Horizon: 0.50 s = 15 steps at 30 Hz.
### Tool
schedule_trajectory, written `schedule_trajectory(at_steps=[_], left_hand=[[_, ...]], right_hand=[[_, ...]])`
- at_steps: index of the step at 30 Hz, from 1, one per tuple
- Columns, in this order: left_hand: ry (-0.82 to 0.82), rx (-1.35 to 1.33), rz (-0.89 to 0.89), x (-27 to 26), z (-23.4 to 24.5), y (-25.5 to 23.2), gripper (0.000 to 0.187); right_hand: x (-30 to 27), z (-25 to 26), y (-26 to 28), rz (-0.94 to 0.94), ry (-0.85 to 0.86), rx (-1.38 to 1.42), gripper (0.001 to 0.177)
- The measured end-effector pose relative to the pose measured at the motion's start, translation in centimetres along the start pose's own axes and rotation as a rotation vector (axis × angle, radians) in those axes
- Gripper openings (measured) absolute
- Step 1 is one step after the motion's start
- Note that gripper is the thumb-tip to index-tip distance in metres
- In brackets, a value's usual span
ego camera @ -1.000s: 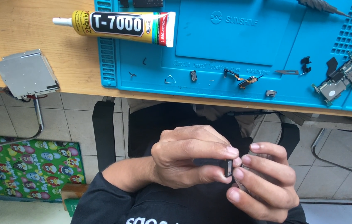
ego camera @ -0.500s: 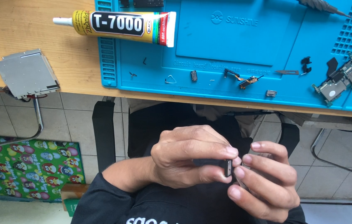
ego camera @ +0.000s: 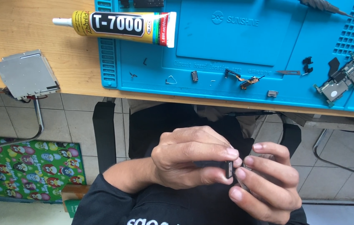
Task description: Applying adhesive to a small component and manipulating a ribbon cable connector during a mobile phone repair.
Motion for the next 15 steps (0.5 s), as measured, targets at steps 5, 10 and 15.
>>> schedule_trajectory(at_steps=[5,10,15], left_hand=[[-0.016,-0.041,0.007,0.2,-0.1,0.0,0.026],[-0.113,-0.143,0.116,0.2,-0.1,0.4,0.027],[-0.221,-0.194,0.176,0.1,0.8,0.9,0.03]], right_hand=[[-0.3,0.0,-0.1,0.014,-0.026,0.001,0.021],[-0.6,-0.9,-0.9,0.048,-0.276,-0.04,0.005],[-5.5,3.5,-6.0,-0.165,-0.527,-0.098,0.03]])
Point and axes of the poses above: each hand's wrist, its own x-axis towards the middle knuckle, its own z-axis out of the back of the hand, y = z × x, the point moved 4 cm from there along x, towards the middle knuckle, and after that the axes turned 5 degrees about y, right-handed, at the moved point
